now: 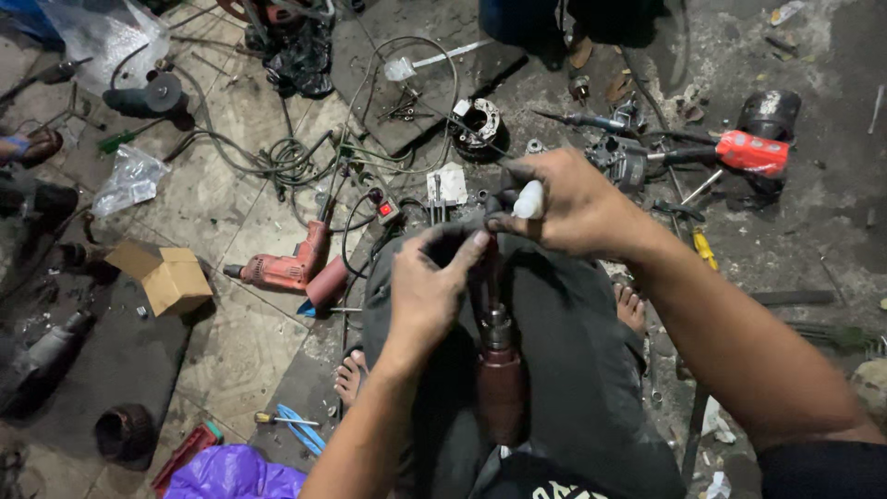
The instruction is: The person applies a white substance from a small bottle into the chuck of a red power tool, then uses the tool to tighten or adjust a component. The person handles the tool and bottle directly without additional tools.
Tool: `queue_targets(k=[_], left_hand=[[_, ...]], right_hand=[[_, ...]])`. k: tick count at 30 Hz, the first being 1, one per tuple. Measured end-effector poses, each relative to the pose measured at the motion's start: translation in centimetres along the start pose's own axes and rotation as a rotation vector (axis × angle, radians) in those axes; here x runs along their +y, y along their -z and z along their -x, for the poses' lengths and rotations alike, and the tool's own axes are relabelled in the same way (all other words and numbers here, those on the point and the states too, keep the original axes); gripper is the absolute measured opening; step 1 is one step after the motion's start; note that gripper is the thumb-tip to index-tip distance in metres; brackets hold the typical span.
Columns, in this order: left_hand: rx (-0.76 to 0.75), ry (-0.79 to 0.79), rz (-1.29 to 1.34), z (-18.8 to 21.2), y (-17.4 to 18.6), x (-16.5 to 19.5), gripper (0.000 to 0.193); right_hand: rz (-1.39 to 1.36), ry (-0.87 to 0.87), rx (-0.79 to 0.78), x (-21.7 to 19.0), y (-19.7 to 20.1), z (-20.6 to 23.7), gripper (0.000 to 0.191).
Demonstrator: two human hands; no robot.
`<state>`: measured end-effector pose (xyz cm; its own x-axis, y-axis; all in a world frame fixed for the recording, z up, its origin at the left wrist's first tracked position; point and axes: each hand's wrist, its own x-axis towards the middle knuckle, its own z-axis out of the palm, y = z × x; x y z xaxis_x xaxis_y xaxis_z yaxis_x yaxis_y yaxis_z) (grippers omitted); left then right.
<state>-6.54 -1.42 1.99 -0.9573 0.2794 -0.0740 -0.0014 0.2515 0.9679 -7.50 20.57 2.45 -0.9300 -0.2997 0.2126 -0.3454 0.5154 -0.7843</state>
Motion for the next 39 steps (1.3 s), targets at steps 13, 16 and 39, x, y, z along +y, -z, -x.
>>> queue_targets(k=[13, 16, 39], left_hand=[[-0.051, -0.101, -0.015, -0.7, -0.5, -1.9, 0.023], [-0.085, -0.056, -0.004, -1.0, -0.3, -2.0, 0.023], [-0.18, -0.02, 0.067, -1.2, 0.7, -3.1, 0.02]], right_hand=[[-0.442, -0.408, 0.177, 3.6, 0.4, 2.9, 0.014], [-0.656, -0.411, 0.384, 6.4, -0.7, 6.6, 0.022], [-0.911, -0.613, 1.139, 22.9, -0.5, 28.6, 0.024]])
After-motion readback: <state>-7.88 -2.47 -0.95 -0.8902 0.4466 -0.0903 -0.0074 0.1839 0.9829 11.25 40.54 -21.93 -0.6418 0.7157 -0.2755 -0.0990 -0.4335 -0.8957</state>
